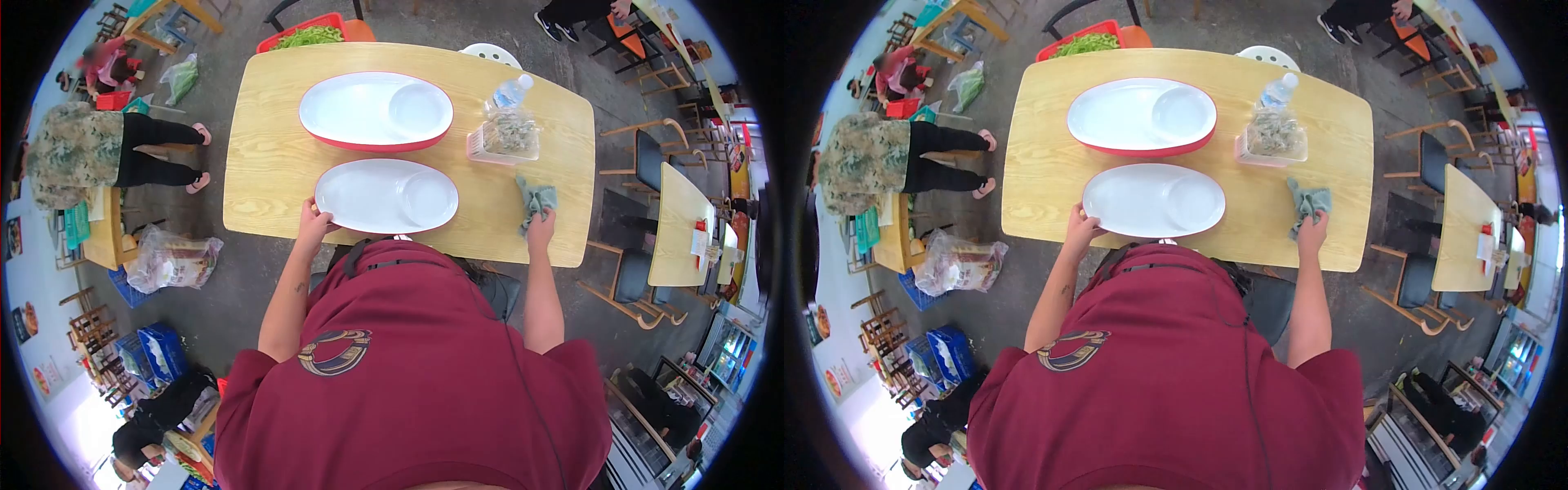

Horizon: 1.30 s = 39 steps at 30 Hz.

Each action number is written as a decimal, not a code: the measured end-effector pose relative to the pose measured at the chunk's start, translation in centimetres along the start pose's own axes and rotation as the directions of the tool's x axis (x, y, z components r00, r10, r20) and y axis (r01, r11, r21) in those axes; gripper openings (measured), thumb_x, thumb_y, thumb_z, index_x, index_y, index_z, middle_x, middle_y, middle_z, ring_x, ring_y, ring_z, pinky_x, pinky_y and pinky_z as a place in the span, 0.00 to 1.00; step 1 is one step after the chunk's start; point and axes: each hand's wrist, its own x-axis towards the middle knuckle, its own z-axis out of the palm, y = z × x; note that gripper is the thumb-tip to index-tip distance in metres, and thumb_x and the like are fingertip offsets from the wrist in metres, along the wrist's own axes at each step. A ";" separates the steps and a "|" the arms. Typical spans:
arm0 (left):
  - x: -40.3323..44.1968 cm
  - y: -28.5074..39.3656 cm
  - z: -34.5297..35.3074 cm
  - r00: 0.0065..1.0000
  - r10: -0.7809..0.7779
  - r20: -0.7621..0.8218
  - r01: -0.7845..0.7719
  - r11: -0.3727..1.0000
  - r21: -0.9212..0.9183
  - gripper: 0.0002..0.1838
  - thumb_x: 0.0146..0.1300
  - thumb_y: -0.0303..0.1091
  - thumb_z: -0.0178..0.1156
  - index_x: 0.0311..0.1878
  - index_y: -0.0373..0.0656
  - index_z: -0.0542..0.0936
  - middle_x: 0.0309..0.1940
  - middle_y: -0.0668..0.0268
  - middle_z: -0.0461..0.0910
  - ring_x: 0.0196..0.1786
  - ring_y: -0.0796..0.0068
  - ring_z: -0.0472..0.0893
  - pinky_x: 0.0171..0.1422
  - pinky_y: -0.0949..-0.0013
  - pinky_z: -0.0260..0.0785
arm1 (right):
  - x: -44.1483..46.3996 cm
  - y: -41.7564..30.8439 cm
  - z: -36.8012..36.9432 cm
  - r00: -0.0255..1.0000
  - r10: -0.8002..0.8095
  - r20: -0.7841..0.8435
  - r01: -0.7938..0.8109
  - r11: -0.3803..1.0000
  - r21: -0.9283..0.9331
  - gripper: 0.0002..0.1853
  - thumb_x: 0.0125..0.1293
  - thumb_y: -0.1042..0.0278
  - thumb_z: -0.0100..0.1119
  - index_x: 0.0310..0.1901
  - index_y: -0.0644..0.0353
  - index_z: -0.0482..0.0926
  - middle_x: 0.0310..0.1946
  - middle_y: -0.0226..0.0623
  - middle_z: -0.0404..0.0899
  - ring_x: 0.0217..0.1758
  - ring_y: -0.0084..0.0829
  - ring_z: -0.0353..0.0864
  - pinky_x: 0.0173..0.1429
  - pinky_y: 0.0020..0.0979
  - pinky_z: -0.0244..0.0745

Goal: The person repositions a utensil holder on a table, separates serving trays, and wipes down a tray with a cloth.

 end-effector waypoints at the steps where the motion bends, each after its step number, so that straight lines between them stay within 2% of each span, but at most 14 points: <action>1: 0.5 -0.1 -0.1 1.000 0.000 0.017 0.000 1.000 0.002 0.37 0.60 0.17 0.54 0.74 0.34 0.54 0.61 0.45 0.75 0.58 0.53 0.84 0.57 0.51 0.88 | -1.1 -0.6 -0.3 1.000 -0.014 0.022 0.015 0.999 -0.048 0.23 0.66 0.64 0.59 0.61 0.62 0.76 0.47 0.54 0.86 0.51 0.53 0.85 0.57 0.45 0.78; 6: 2.2 -0.7 0.1 0.999 0.032 0.007 -0.032 0.997 0.064 0.37 0.59 0.16 0.54 0.73 0.32 0.57 0.59 0.46 0.77 0.56 0.54 0.85 0.54 0.54 0.88 | -4.3 -1.5 0.3 0.983 -0.142 0.116 0.153 0.985 -0.086 0.20 0.68 0.66 0.57 0.61 0.62 0.78 0.45 0.48 0.86 0.48 0.41 0.85 0.54 0.43 0.79; 8: 3.1 -1.3 0.0 0.996 0.090 -0.018 -0.084 0.974 0.210 0.34 0.59 0.18 0.57 0.71 0.31 0.62 0.56 0.47 0.80 0.54 0.56 0.86 0.51 0.56 0.87 | -3.9 -0.6 1.0 0.983 -0.093 0.158 0.102 0.993 -0.052 0.18 0.69 0.67 0.56 0.57 0.64 0.81 0.41 0.46 0.86 0.42 0.38 0.86 0.48 0.41 0.81; 11: 4.3 -1.8 -0.8 0.976 0.214 -0.031 -0.165 0.828 0.535 0.29 0.58 0.21 0.61 0.64 0.29 0.71 0.52 0.47 0.83 0.50 0.55 0.88 0.50 0.57 0.83 | -5.4 -5.5 -0.1 0.906 0.222 0.360 -0.302 0.935 0.185 0.14 0.68 0.69 0.55 0.49 0.65 0.84 0.34 0.39 0.84 0.31 0.29 0.83 0.34 0.34 0.79; 13: 4.2 -1.3 -1.0 0.956 0.294 -0.004 -0.192 0.634 0.749 0.25 0.57 0.23 0.63 0.60 0.29 0.75 0.50 0.46 0.85 0.47 0.53 0.88 0.50 0.57 0.81 | -6.6 -7.7 -0.1 0.877 0.188 0.443 -0.356 0.873 0.332 0.12 0.67 0.69 0.56 0.47 0.64 0.84 0.31 0.35 0.82 0.27 0.25 0.79 0.29 0.30 0.76; 17: 3.3 -0.7 -0.7 0.953 0.296 0.058 -0.247 0.656 0.713 0.25 0.58 0.26 0.66 0.59 0.29 0.77 0.54 0.45 0.83 0.51 0.48 0.85 0.58 0.55 0.78 | -8.9 -13.0 0.1 0.818 0.065 0.571 -0.379 0.808 0.451 0.10 0.66 0.69 0.56 0.43 0.61 0.83 0.30 0.31 0.81 0.26 0.23 0.79 0.28 0.27 0.75; 19: 3.3 -0.7 -0.7 0.957 0.282 0.069 -0.244 0.654 0.716 0.28 0.58 0.28 0.67 0.62 0.31 0.75 0.59 0.43 0.80 0.57 0.47 0.83 0.64 0.53 0.75 | -10.1 -15.0 1.2 0.835 -0.033 0.550 -0.263 0.854 0.450 0.10 0.65 0.69 0.57 0.43 0.63 0.84 0.31 0.31 0.81 0.32 0.25 0.81 0.35 0.30 0.77; 21: 3.0 -0.5 -0.4 0.879 0.463 0.116 -0.357 0.477 0.803 0.35 0.57 0.30 0.70 0.69 0.32 0.71 0.67 0.42 0.73 0.67 0.43 0.75 0.72 0.51 0.68 | -11.1 -16.1 3.5 0.870 -0.138 0.473 -0.100 0.891 0.442 0.10 0.64 0.68 0.59 0.43 0.64 0.84 0.30 0.34 0.81 0.34 0.30 0.82 0.40 0.33 0.77; 22: 2.6 -0.2 -0.1 0.826 0.545 0.148 -0.398 0.376 0.837 0.39 0.56 0.32 0.71 0.72 0.33 0.69 0.71 0.41 0.70 0.72 0.42 0.71 0.76 0.49 0.65 | -11.5 -16.8 4.5 0.881 -0.228 0.414 0.065 0.926 0.372 0.11 0.64 0.67 0.60 0.44 0.64 0.84 0.33 0.38 0.81 0.37 0.35 0.82 0.43 0.36 0.77; 24: 1.4 1.3 0.9 0.804 0.540 0.251 -0.471 0.319 0.822 0.47 0.55 0.36 0.74 0.77 0.36 0.63 0.77 0.41 0.60 0.78 0.39 0.61 0.81 0.45 0.56 | -12.2 -18.2 6.0 0.849 -0.420 0.320 0.379 0.907 0.185 0.14 0.62 0.65 0.63 0.46 0.65 0.85 0.40 0.45 0.81 0.45 0.44 0.82 0.50 0.41 0.78; 27: 1.2 1.7 2.5 0.733 0.526 0.431 -0.581 0.155 0.799 0.56 0.53 0.45 0.77 0.81 0.39 0.58 0.82 0.40 0.51 0.84 0.38 0.52 0.85 0.40 0.47 | -12.8 -18.7 8.0 0.774 -0.535 0.338 0.591 0.803 -0.082 0.19 0.61 0.62 0.67 0.50 0.63 0.85 0.50 0.55 0.77 0.54 0.54 0.78 0.56 0.48 0.76; 31: 2.0 1.4 4.0 0.686 0.472 0.554 -0.643 0.036 0.765 0.62 0.50 0.52 0.79 0.83 0.40 0.56 0.84 0.40 0.46 0.87 0.39 0.45 0.86 0.36 0.41 | -13.7 -19.3 9.8 0.768 -0.463 0.443 0.552 0.829 -0.090 0.23 0.61 0.59 0.68 0.56 0.60 0.82 0.54 0.55 0.75 0.59 0.57 0.77 0.62 0.51 0.75; 36: 2.2 0.1 4.9 0.763 0.375 0.527 -0.581 0.041 0.813 0.63 0.50 0.54 0.78 0.83 0.38 0.54 0.85 0.40 0.43 0.88 0.41 0.41 0.87 0.37 0.36 | -13.7 -20.1 10.8 0.733 -0.426 0.531 0.550 0.830 -0.093 0.27 0.62 0.56 0.69 0.60 0.61 0.80 0.55 0.54 0.77 0.59 0.56 0.79 0.65 0.51 0.75; 39: 2.8 -0.5 4.9 0.781 0.340 0.524 -0.566 0.028 0.824 0.63 0.51 0.54 0.77 0.84 0.37 0.54 0.86 0.40 0.41 0.88 0.42 0.40 0.88 0.38 0.34 | -13.3 -21.6 9.4 0.696 -0.333 0.636 0.515 0.849 -0.120 0.24 0.67 0.52 0.63 0.58 0.60 0.81 0.56 0.58 0.79 0.58 0.58 0.81 0.64 0.54 0.76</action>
